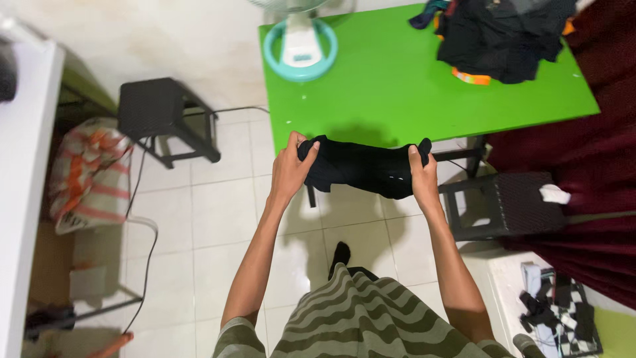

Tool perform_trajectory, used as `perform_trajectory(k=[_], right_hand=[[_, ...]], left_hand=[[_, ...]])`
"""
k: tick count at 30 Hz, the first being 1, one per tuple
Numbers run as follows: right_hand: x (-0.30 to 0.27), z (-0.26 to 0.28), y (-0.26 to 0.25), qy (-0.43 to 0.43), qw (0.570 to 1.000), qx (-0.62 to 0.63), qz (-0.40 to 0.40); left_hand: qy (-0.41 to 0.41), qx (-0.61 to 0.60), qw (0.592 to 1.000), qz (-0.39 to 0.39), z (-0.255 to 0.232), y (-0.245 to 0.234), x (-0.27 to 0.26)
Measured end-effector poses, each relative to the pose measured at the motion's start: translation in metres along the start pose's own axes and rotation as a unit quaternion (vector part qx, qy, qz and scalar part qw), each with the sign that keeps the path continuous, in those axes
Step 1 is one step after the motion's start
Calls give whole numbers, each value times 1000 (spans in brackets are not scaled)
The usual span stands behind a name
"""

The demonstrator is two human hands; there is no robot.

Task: The person holds a folded black garment, walks to a green table, and places the garment onto a pile of clothes.

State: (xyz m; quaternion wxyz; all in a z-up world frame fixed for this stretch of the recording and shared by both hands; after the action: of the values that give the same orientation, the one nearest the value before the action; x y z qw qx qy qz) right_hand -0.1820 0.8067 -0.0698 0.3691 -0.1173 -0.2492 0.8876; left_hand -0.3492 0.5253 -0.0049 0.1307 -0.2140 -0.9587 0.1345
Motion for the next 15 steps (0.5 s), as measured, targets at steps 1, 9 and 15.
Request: perform_trajectory(k=[1,9,15], right_hand=[[4,-5,-11,5,1000,-1,-9],[25,-24,-87,8,995,71,-68],[41,-42,-111,48,973,197,-110]], left_hand=[[-14,11,1000,13,-2,13,8],[4,29,997,71,-26,100,62],[-8,28,996,83,-28,137,87]])
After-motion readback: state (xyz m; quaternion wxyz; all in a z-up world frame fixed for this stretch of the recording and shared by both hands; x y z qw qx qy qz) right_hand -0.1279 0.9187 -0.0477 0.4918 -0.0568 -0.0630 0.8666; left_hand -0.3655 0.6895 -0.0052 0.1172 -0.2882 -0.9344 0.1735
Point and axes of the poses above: each hand's wrist, its own x-axis towards the middle knuckle, its own y-axis out of the palm, z = x × y, the point moved 4 cm from there along x, towards the middle knuckle, and after that the axes turned 12 degrees about -x, right-handed, at the moved point
